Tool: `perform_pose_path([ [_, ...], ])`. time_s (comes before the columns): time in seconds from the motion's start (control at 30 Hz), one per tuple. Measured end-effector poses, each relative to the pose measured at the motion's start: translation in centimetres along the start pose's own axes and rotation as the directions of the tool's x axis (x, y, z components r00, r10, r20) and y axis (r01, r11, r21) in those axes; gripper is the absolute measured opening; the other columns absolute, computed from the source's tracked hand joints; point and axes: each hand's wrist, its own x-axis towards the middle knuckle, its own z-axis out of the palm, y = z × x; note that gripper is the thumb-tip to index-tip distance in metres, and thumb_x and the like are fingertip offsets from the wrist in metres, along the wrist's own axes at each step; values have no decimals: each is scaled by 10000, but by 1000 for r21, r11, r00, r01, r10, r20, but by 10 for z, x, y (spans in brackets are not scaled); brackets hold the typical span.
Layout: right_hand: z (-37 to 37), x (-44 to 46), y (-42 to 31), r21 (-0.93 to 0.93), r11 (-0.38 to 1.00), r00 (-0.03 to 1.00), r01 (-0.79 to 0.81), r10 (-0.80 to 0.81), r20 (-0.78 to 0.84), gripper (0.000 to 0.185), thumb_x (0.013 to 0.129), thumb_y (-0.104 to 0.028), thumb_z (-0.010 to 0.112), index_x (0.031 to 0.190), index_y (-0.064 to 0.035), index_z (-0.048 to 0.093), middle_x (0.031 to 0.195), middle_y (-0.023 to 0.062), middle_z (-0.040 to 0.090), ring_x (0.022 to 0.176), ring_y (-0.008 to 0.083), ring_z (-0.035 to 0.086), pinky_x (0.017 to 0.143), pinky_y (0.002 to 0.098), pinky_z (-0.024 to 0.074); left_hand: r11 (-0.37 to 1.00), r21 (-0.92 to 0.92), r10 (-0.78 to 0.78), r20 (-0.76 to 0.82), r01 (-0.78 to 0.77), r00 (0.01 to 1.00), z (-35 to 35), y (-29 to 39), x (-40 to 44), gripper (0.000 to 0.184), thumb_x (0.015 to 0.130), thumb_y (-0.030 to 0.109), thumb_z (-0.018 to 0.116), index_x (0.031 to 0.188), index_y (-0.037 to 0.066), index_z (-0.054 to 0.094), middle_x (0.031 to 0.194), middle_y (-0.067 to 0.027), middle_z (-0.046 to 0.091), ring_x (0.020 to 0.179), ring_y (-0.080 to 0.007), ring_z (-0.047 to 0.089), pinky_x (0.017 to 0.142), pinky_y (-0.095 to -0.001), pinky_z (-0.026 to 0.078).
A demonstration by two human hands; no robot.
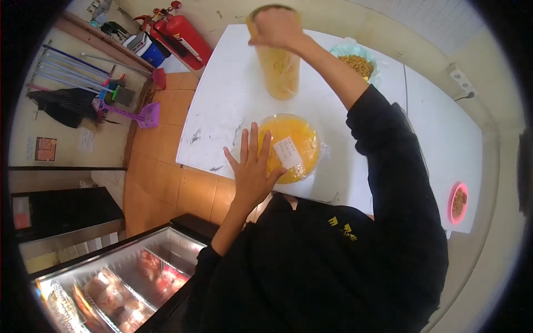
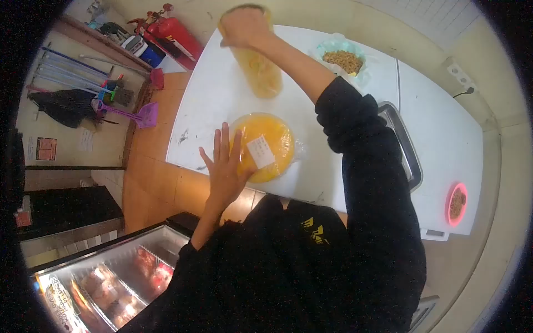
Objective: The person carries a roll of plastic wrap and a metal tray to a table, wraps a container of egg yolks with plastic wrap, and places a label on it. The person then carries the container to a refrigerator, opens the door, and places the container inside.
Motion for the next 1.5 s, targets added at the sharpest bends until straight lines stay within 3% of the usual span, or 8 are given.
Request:
perform_pose_path([
  [0.27, 8, -10, -16, -168, 975, 988, 144, -133, 76, 434, 674, -424, 614, 901, -58, 564, 778, 142, 602, 759, 291, 575, 723, 349, 434, 721, -686, -163, -308, -100, 937, 43, -30, 4, 740, 754, 408, 532, 1312, 43, 211, 1383, -152, 133, 1265, -323, 139, 996, -459, 165],
  [0.47, -12, -50, 0, -19, 929, 796, 369, -326, -509, 410, 753, -343, 583, 1011, -28, 527, 1050, 133, 503, 955, 271, 499, 789, 357, 404, -317, -942, -324, -1, -109, 946, 85, -43, 16, 606, 840, 359, 423, 1296, 13, 223, 1328, -134, 253, 1219, -228, 249, 999, -329, 205],
  [0.63, 25, -215, 44, 469, 770, 901, -433, 348, 261, 373, 823, -348, 497, 895, 3, 603, 894, 170, 606, 860, 232, 580, 783, 314, 425, -737, -675, -317, 291, -41, 903, 130, -53, 18, 473, 864, 299, 415, 1229, 8, 338, 1189, -111, 440, 1094, -171, 413, 924, -308, 324],
  [0.67, 49, -247, 50, 554, 653, 836, -516, 244, 492, 415, 832, -368, 481, 931, 19, 592, 901, 160, 609, 867, 199, 572, 795, 305, 420, -738, -673, -331, 291, -54, 898, 157, -60, 11, 473, 864, 299, 415, 1229, 8, 338, 1189, -111, 440, 1094, -171, 413, 924, -308, 324],
  [0.73, 72, -288, 44, 721, 404, 814, -564, 127, 566, 441, 836, -379, 478, 939, 35, 585, 862, 122, 615, 838, 145, 552, 764, 291, 429, 519, -830, -362, 4, 206, 932, 213, -72, -2, 359, 861, 234, 444, 1144, 14, 424, 1036, -86, 537, 936, -147, 510, 820, -293, 412],
  [0.83, 65, -288, 22, 882, 104, 886, -459, 121, 447, 423, 803, -378, 539, 852, 37, 603, 709, 75, 603, 665, 100, 539, 630, 245, 444, -297, -949, -507, 65, -104, 859, 195, -47, -3, 266, 840, 144, 472, 1075, 20, 473, 943, -64, 562, 816, -133, 538, 712, -273, 457],
  [1.37, 28, -297, 44, 901, -152, 878, -406, 210, 431, 335, 711, -335, 666, 557, -61, 549, 458, -63, 401, 377, 13, 292, 343, 181, 195, 143, -986, -874, -165, -81, 457, 146, 69, -16, 250, 859, 170, 393, 1035, 27, 497, 936, -71, 568, 825, -162, 562, 679, -259, 471],
  [1.5, -10, -296, 51, 922, -165, 900, -351, 214, 381, 388, 735, -407, 623, 554, -86, 504, 476, -60, 406, 378, 16, 307, 336, 175, 212, -519, -824, -662, 556, 228, 502, 238, 166, -17, 451, 863, 423, 270, 1021, 73, 507, 852, -75, 568, 697, -161, 539, 593, -317, 432],
])
